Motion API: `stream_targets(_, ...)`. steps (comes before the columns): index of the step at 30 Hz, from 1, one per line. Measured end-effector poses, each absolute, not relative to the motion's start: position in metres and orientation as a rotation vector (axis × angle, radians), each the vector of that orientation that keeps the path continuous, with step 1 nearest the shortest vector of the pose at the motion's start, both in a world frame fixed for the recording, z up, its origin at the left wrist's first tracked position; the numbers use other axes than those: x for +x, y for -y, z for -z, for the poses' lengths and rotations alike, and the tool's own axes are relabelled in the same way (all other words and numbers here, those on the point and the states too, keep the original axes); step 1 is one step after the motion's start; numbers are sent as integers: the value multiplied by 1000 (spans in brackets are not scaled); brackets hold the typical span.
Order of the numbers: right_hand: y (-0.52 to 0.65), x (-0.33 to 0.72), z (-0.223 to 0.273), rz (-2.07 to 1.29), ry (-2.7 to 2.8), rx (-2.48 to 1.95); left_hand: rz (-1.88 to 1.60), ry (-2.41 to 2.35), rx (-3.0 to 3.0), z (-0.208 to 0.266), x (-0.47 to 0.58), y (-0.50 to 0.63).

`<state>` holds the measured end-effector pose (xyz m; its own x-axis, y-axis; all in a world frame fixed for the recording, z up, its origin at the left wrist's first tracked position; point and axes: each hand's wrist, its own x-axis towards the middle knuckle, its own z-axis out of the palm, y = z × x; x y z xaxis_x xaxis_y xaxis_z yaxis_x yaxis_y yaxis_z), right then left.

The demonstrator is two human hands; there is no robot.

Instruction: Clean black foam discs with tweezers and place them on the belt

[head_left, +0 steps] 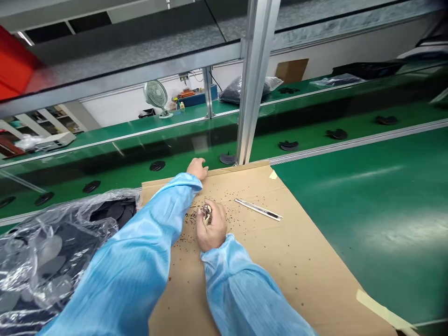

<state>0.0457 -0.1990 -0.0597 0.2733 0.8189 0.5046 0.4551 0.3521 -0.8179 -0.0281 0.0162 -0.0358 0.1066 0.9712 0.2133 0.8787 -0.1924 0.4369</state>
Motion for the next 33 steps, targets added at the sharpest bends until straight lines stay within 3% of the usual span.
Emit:
stream_targets(11, 193, 46, 56, -405, 1106, -1353, -614, -1980, 1916, 41, 61, -75)
stream_targets(18, 191, 45, 60, -389, 1089, -1336, -873, -1802, 1936, 32, 55, -57)
stream_targets(25, 186, 47, 65, -316, 1109, -1243, -1414, -1423, 1124, -2, -23, 36)
stream_targets(33, 186, 43, 70, -276, 1450, -1135, -1504, -999, 477, 5, -113, 198)
